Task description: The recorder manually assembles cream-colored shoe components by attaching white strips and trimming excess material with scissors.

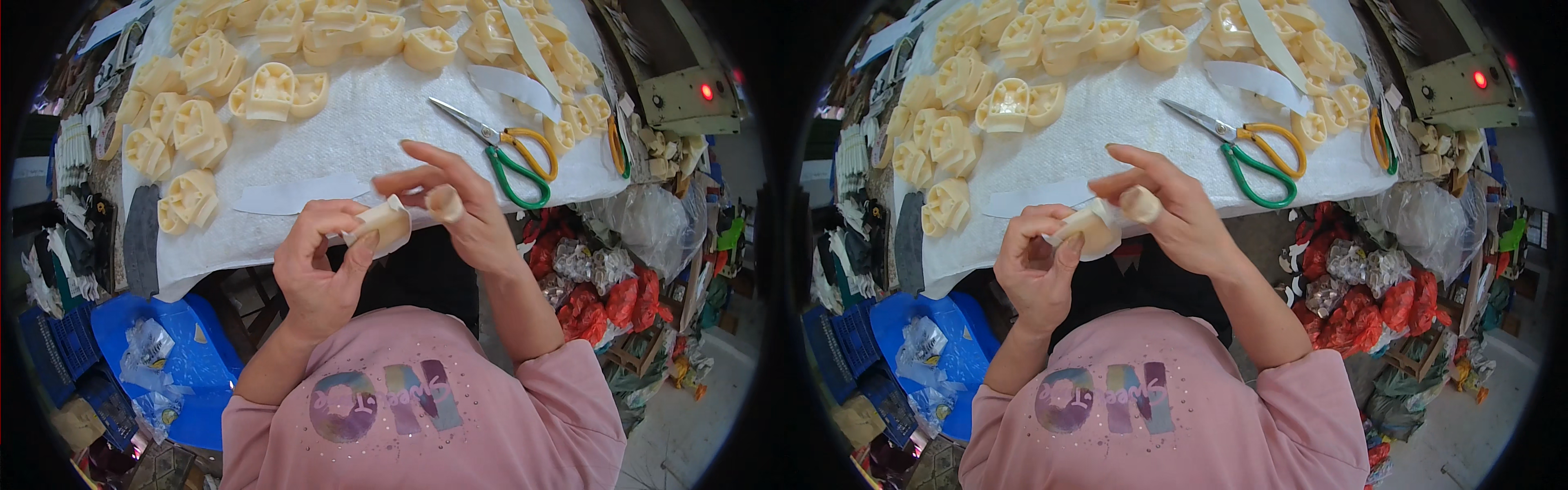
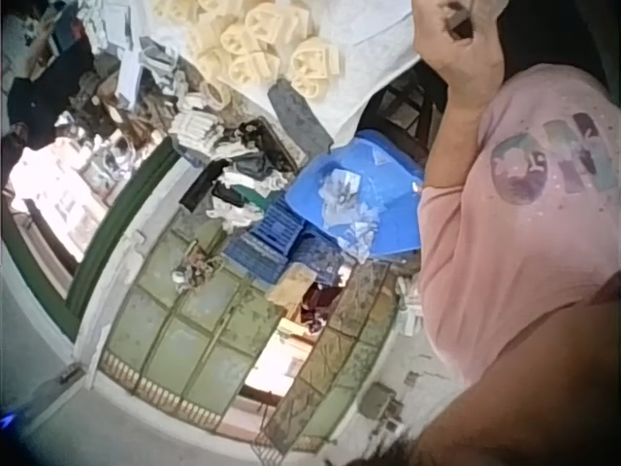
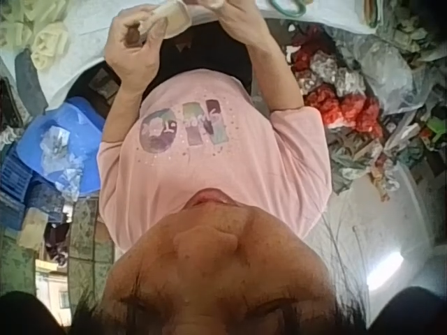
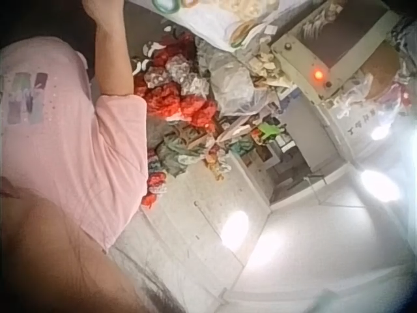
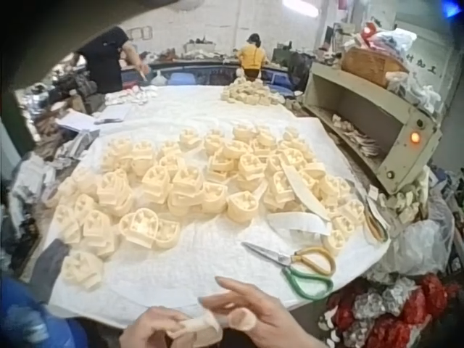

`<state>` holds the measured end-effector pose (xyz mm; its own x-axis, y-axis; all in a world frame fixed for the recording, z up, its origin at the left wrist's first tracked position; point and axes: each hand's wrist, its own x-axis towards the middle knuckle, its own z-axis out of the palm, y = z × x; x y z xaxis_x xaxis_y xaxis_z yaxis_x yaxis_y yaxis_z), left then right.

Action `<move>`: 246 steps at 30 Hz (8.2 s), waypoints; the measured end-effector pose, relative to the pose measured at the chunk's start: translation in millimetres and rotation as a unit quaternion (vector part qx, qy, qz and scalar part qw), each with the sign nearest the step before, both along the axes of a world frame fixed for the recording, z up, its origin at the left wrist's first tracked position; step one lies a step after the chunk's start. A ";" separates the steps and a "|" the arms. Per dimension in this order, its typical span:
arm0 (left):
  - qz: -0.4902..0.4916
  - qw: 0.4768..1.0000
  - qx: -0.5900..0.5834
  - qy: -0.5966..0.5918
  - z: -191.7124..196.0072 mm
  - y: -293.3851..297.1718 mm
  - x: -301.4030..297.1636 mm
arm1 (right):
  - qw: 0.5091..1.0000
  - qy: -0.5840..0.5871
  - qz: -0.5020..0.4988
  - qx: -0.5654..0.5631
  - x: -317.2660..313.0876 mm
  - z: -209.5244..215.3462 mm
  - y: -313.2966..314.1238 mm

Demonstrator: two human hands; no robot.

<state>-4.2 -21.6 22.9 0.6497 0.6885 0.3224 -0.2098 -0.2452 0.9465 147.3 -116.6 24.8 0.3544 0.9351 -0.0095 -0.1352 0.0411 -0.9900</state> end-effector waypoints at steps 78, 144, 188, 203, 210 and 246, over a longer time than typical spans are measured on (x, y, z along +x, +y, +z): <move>0.000 0.959 -0.276 -0.068 -3.9 -13.1 20.7 | 0.982 -0.096 -0.083 0.140 -50.5 -22.5 14.9; 0.199 0.884 0.382 0.183 -3.4 2.3 22.6 | 0.968 -0.190 -0.165 -0.018 -41.2 -10.3 12.7; -0.248 0.738 -0.612 -0.141 -12.9 -1.3 5.5 | 0.976 -0.196 0.047 0.085 18.6 7.5 -12.9; -0.230 0.721 -0.646 -0.098 -7.0 -9.6 -0.2 | 0.923 -0.358 0.118 0.077 21.2 18.4 -12.7; -0.220 0.711 -0.659 -0.108 -11.6 -10.0 1.7 | 0.900 -0.415 0.081 0.109 19.0 5.8 -10.7; -0.163 0.822 -0.538 -0.094 -1.8 2.2 -8.1 | 0.945 -0.326 0.030 0.006 -9.6 14.3 14.3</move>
<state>-12.2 -19.4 21.2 0.8647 0.4393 -0.2435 -0.2648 0.8107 0.5221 137.7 -102.3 39.2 0.2278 0.9523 0.2031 0.5002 0.0645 -0.8635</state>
